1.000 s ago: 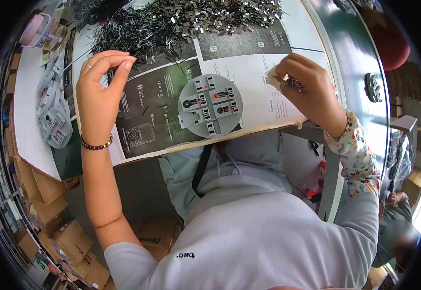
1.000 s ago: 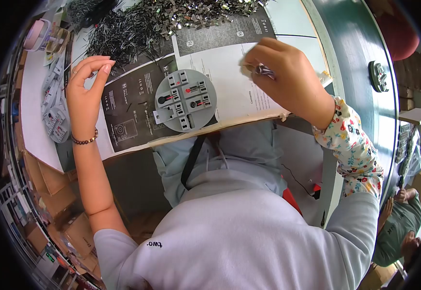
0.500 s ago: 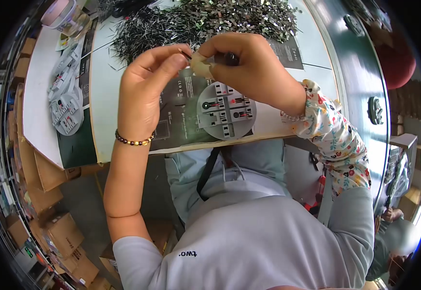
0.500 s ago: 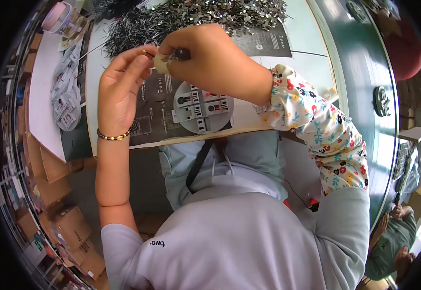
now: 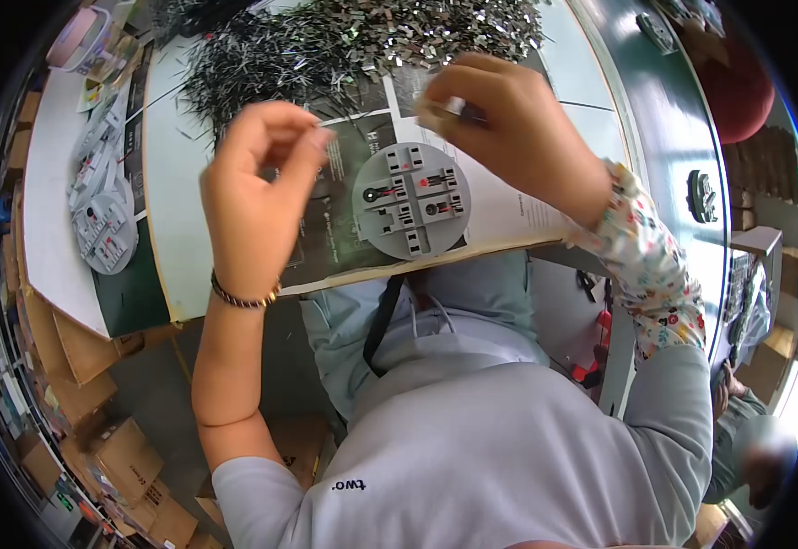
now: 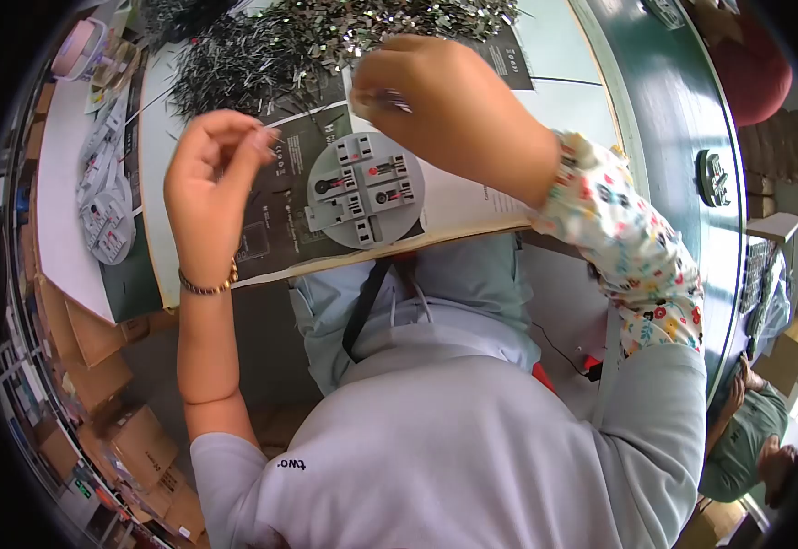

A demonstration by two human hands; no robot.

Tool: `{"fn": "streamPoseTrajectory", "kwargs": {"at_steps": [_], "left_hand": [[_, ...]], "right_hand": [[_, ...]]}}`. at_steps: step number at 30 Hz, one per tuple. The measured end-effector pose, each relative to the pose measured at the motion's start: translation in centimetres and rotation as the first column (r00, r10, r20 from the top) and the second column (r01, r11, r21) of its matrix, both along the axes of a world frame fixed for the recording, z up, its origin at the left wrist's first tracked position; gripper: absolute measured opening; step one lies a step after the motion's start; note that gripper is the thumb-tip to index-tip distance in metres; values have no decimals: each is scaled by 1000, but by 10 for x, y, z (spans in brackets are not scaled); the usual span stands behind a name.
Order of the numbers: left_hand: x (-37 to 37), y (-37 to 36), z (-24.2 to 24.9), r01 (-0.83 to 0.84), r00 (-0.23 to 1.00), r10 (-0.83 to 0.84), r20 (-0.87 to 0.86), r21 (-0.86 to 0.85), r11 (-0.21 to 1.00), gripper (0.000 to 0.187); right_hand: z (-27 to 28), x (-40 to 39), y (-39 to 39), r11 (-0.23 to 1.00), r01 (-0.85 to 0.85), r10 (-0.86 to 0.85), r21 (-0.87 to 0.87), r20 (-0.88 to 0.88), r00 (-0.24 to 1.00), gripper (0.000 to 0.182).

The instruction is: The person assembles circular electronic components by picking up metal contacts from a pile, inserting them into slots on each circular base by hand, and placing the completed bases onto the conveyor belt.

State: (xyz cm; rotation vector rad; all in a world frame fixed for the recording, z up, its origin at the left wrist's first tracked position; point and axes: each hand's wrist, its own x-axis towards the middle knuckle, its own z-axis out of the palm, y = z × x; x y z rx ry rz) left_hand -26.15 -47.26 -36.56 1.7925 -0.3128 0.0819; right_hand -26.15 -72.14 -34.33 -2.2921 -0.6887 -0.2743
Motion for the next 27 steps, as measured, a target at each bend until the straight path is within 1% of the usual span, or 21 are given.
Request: {"fn": "streamPoseTrajectory", "kwargs": {"at_steps": [1, 2, 3, 4, 6, 7, 8, 10, 12, 15, 18, 22, 27], "left_hand": [[-9, -6, 3, 55, 998, -54, 10, -47, 997, 7], [-19, -13, 7, 107, 994, -107, -27, -12, 994, 5], [-26, -20, 9, 160, 985, -158, -69, 21, 987, 5], [-28, -23, 7, 167, 983, -166, -75, 18, 986, 5], [-29, -31, -2, 237, 940, -282, 191, 228, 944, 8], [-29, -36, -5, 246, 886, -351, 304, 334, 910, 11], [-30, -38, -7, 258, 884, -360, 298, 333, 907, 11], [-31, -35, -10, 208, 905, -325, 275, 381, 901, 13], [-33, -31, -11, 174, 919, -298, 258, 413, 894, 15], [-31, -29, -8, 86, 892, -256, 373, 416, 905, 15], [-31, -29, -7, 88, 885, -275, 375, 444, 891, 15], [-32, -33, -8, 84, 867, -303, 396, 483, 872, 16], [-31, -39, -6, 102, 846, -345, 406, 510, 854, 16]], "right_hand": [[8, -14, -10, 999, 48, -47, 7, -143, 989, 11], [12, -23, -18, 996, 94, -87, 8, -283, 955, 10], [11, -32, -25, 995, 95, -90, 5, -288, 953, 10], [4, -44, -32, 991, 124, -90, 57, -410, 907, 10], [-5, -57, -43, 968, 203, -67, 148, -626, 777, 10], [-6, -58, -47, 966, 212, -74, 145, -633, 771, 10], [-8, -59, -47, 962, 231, -67, 145, -695, 716, 11], [-11, -58, -44, 955, 258, -38, 147, -801, 597, 12], [-9, -53, -40, 952, 251, -4, 177, -811, 585, 13], [-4, -47, -36, 945, 239, 50, 222, -822, 567, 14], [-3, -46, -32, 954, 220, 45, 204, -821, 569, 14], [-17, -45, -31, 953, 207, 60, 222, -807, 588, 15], [-16, -46, -27, 944, 232, 64, 234, -820, 569, 16]]}}
